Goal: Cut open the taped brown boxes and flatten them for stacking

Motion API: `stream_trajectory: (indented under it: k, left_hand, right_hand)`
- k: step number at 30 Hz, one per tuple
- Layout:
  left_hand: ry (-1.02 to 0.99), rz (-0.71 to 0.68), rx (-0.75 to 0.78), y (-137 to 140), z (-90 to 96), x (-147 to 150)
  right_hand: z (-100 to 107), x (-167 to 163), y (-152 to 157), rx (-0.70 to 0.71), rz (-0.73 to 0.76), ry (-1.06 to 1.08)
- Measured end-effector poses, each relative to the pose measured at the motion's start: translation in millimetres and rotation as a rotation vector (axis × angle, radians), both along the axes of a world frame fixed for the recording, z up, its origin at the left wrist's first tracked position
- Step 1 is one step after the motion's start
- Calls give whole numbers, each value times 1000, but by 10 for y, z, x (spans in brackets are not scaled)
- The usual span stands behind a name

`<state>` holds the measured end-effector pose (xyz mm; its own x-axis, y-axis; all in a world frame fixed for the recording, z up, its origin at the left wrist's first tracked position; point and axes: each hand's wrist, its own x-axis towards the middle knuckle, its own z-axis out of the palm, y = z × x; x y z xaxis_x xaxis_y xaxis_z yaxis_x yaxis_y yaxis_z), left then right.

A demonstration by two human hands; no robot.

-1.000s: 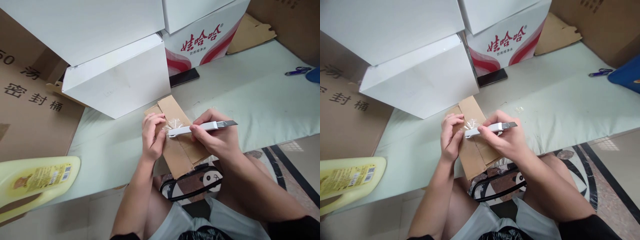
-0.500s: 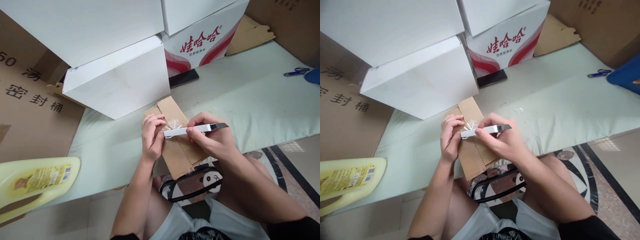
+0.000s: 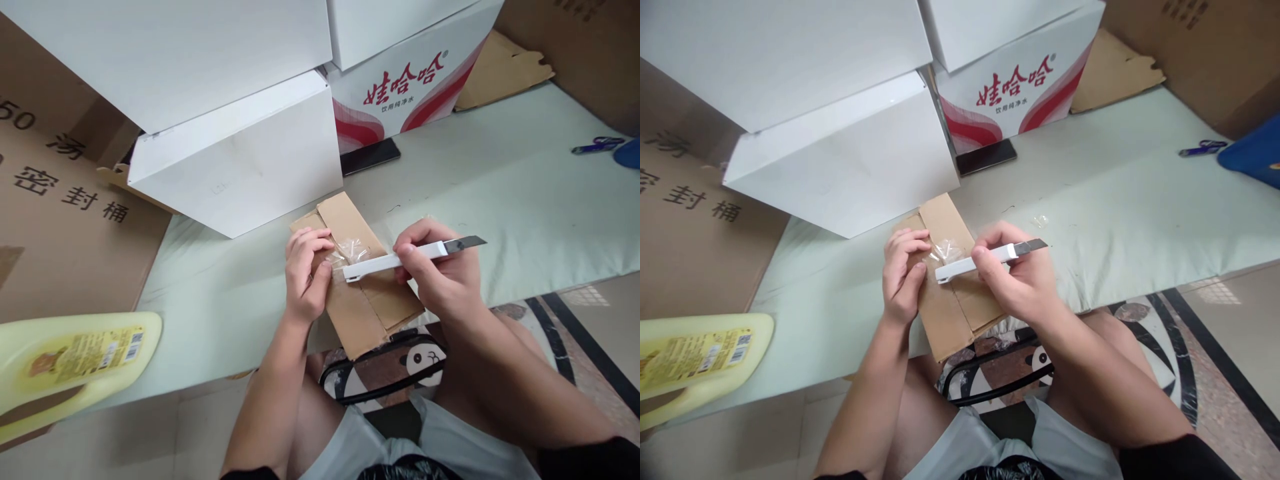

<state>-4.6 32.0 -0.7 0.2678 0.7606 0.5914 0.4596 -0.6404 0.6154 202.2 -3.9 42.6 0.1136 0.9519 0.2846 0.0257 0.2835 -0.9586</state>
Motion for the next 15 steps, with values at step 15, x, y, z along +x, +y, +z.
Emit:
stream_trajectory:
  k: [15]
  left_hand:
    - [44, 38, -14, -4, -2, -1]
  right_hand:
    - [-187, 39, 60, 21, -46, 114]
